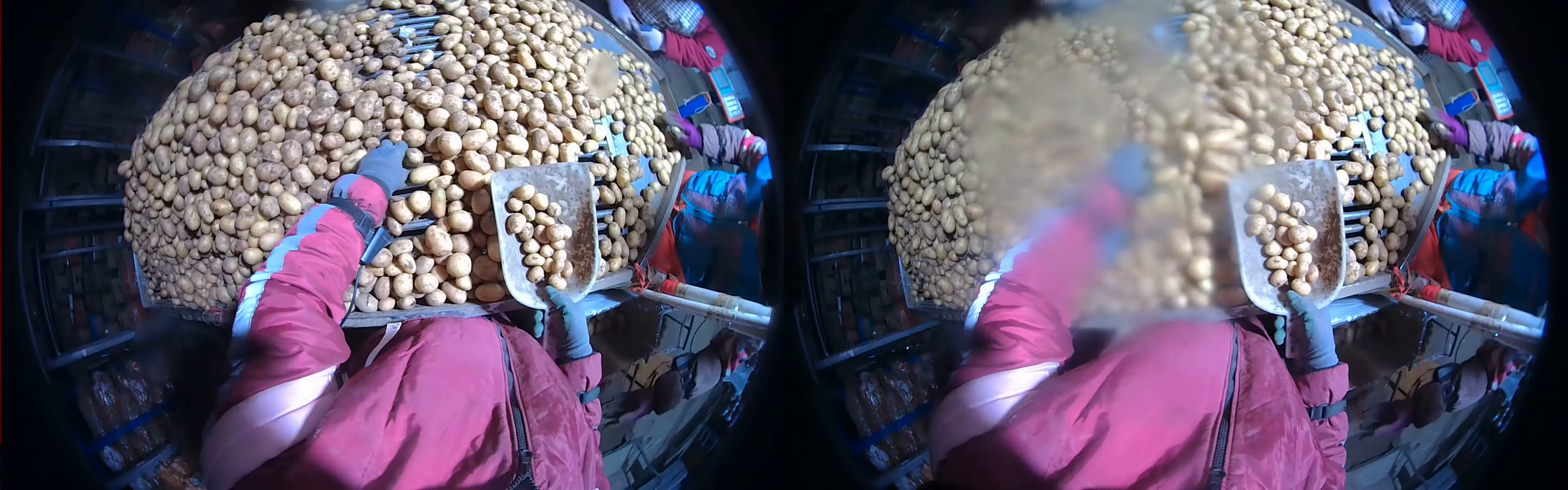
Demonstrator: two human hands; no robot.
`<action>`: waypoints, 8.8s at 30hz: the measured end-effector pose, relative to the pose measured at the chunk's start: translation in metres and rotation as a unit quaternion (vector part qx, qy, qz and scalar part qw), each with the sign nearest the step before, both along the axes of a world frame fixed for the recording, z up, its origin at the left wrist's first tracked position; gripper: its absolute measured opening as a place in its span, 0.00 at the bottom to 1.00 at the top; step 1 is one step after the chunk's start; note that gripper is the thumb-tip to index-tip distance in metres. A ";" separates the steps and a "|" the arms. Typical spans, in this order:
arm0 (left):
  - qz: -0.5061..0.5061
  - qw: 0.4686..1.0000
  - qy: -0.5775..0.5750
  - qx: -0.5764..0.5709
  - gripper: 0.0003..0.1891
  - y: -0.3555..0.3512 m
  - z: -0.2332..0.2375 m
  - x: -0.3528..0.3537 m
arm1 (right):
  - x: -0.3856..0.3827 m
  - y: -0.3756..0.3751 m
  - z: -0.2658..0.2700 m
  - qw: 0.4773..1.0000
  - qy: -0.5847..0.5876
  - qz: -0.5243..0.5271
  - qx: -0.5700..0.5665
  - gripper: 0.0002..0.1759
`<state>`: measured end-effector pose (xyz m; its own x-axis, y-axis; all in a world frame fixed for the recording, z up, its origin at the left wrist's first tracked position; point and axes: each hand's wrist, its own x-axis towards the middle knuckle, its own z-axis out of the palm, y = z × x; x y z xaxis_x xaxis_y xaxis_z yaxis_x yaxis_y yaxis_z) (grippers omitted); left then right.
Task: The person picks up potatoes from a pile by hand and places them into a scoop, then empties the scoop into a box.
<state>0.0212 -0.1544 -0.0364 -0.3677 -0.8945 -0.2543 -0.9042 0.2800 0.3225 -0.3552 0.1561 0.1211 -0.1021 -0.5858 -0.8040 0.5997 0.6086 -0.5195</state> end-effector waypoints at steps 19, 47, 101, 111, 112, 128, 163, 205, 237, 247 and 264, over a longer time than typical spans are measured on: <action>0.244 0.940 0.233 0.056 0.21 0.128 0.162 0.050 | -0.010 -0.018 -0.014 0.994 -0.035 0.065 -0.087 0.30; 0.225 0.941 0.086 -0.239 0.35 0.146 0.031 -0.087 | -0.109 0.015 -0.019 0.985 -0.031 0.168 -0.015 0.15; 0.182 0.953 0.242 0.005 0.25 0.203 0.124 -0.041 | 0.011 -0.032 -0.005 0.971 -0.055 0.130 -0.192 0.34; 0.129 0.985 0.046 -0.105 0.28 0.146 0.034 0.080 | 0.006 -0.005 -0.017 0.987 -0.104 0.086 -0.089 0.30; 0.104 0.983 0.054 -0.143 0.30 0.142 0.038 0.075 | 0.004 -0.004 -0.018 0.987 -0.101 0.083 -0.090 0.30; 0.079 0.994 -0.030 -0.070 0.21 0.106 0.029 0.064 | 0.024 0.012 -0.017 0.981 -0.072 0.067 -0.165 0.37; 0.348 0.874 -0.196 -0.277 0.39 0.170 0.126 0.138 | 0.014 -0.025 -0.025 0.955 -0.102 0.279 -0.004 0.24; 0.193 0.964 -0.099 -0.157 0.17 0.110 0.090 0.117 | 0.054 -0.022 0.007 0.983 -0.081 0.155 -0.052 0.23; 0.173 0.958 -0.139 -0.180 0.16 0.127 0.041 0.177 | 0.051 -0.015 -0.025 0.979 -0.094 0.137 -0.121 0.35; 0.270 0.937 -0.013 -0.221 0.15 0.114 0.112 0.150 | 0.043 -0.011 -0.029 0.980 -0.088 0.177 -0.027 0.23; 0.244 0.925 0.287 -0.040 0.13 0.173 0.103 0.130 | 0.042 -0.019 -0.037 0.975 -0.020 0.200 -0.093 0.29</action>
<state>0.1514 0.0188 0.0666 0.0305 -0.9972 -0.0687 -0.6147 -0.0729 0.7854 -0.3135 0.1370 0.0841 0.1931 -0.7086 -0.6787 0.3562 0.6952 -0.6244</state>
